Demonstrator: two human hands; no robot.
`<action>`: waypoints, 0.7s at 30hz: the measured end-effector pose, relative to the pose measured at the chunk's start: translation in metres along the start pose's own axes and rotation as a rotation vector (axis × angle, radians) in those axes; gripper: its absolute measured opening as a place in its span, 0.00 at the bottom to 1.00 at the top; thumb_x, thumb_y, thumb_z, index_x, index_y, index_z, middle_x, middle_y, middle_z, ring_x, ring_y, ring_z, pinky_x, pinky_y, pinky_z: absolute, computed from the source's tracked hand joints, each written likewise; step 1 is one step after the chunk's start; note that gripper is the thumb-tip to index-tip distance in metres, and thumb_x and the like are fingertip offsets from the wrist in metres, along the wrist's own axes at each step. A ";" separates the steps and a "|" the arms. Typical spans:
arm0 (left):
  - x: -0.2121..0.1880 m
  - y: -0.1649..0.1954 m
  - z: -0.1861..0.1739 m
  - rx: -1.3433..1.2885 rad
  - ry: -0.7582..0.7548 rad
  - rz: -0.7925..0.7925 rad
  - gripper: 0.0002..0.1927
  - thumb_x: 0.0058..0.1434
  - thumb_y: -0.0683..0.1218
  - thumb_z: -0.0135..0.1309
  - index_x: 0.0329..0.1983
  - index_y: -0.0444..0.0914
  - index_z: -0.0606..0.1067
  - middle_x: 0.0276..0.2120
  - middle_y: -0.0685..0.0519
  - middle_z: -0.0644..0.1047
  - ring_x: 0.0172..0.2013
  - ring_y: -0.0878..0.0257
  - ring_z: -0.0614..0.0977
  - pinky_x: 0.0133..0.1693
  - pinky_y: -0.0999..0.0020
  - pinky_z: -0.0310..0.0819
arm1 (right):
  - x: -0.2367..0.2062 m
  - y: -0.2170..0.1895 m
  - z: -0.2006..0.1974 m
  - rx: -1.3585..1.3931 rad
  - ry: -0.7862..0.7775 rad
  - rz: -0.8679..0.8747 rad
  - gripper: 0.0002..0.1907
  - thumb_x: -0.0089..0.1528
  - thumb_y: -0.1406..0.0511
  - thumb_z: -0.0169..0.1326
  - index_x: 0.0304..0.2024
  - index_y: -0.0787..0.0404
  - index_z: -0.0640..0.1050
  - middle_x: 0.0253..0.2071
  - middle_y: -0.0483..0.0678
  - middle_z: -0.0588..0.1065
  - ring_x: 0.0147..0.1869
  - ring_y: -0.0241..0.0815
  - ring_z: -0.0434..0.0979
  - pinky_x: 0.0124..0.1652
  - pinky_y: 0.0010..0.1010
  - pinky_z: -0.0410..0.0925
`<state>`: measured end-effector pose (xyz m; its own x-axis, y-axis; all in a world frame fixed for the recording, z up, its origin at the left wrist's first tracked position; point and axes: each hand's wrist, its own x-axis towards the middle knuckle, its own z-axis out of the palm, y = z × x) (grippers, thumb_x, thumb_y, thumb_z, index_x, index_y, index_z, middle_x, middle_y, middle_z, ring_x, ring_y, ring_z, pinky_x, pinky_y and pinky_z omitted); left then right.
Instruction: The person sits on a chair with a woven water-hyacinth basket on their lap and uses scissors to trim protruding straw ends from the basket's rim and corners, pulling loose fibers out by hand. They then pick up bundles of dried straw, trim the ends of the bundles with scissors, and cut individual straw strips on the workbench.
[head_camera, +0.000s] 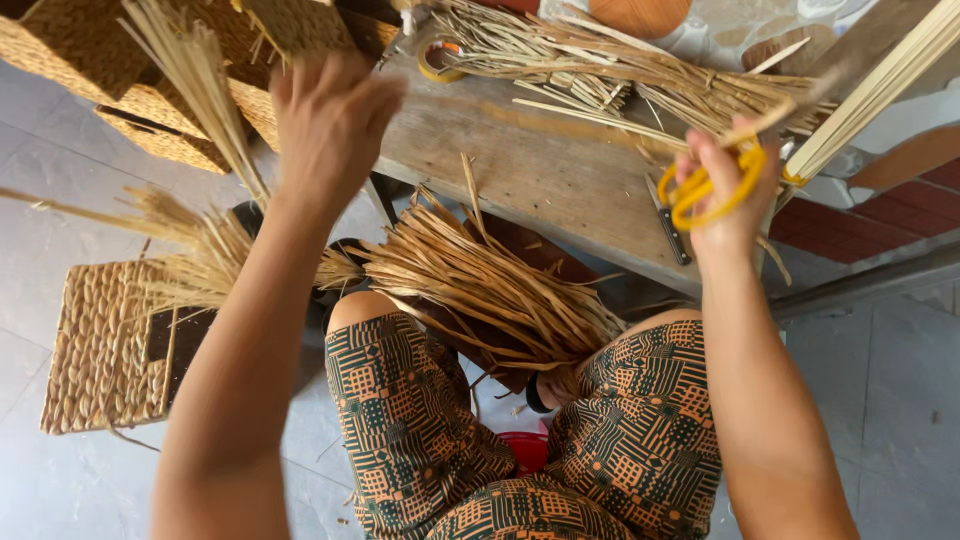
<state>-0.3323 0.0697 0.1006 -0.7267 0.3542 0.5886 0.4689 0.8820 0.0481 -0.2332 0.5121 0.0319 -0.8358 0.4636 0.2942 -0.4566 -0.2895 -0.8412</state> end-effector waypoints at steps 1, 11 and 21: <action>0.017 0.001 0.023 0.118 0.304 0.177 0.14 0.61 0.55 0.66 0.50 0.52 0.83 0.56 0.50 0.74 0.58 0.49 0.74 0.56 0.32 0.65 | 0.021 0.011 -0.001 -0.034 0.027 0.034 0.25 0.67 0.76 0.60 0.61 0.60 0.65 0.43 0.54 0.78 0.38 0.45 0.80 0.37 0.34 0.73; -0.066 0.060 0.207 -0.489 -0.245 -0.360 0.11 0.62 0.52 0.62 0.47 0.51 0.82 0.50 0.52 0.80 0.54 0.48 0.80 0.55 0.47 0.70 | 0.016 0.045 -0.124 -0.800 0.216 0.230 0.25 0.57 0.71 0.68 0.54 0.58 0.74 0.39 0.44 0.77 0.36 0.38 0.79 0.32 0.32 0.75; -0.070 0.025 0.225 -0.325 -0.273 -0.518 0.23 0.58 0.50 0.62 0.56 0.41 0.75 0.50 0.42 0.76 0.48 0.41 0.80 0.47 0.50 0.74 | -0.014 0.069 -0.121 -1.565 -0.041 0.289 0.36 0.49 0.60 0.75 0.56 0.61 0.73 0.40 0.55 0.80 0.46 0.55 0.81 0.44 0.44 0.71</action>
<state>-0.3827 0.1374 -0.1207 -0.9796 0.0135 0.2005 0.1211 0.8358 0.5355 -0.2165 0.5871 -0.0851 -0.8542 0.5185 0.0387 0.4404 0.7611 -0.4762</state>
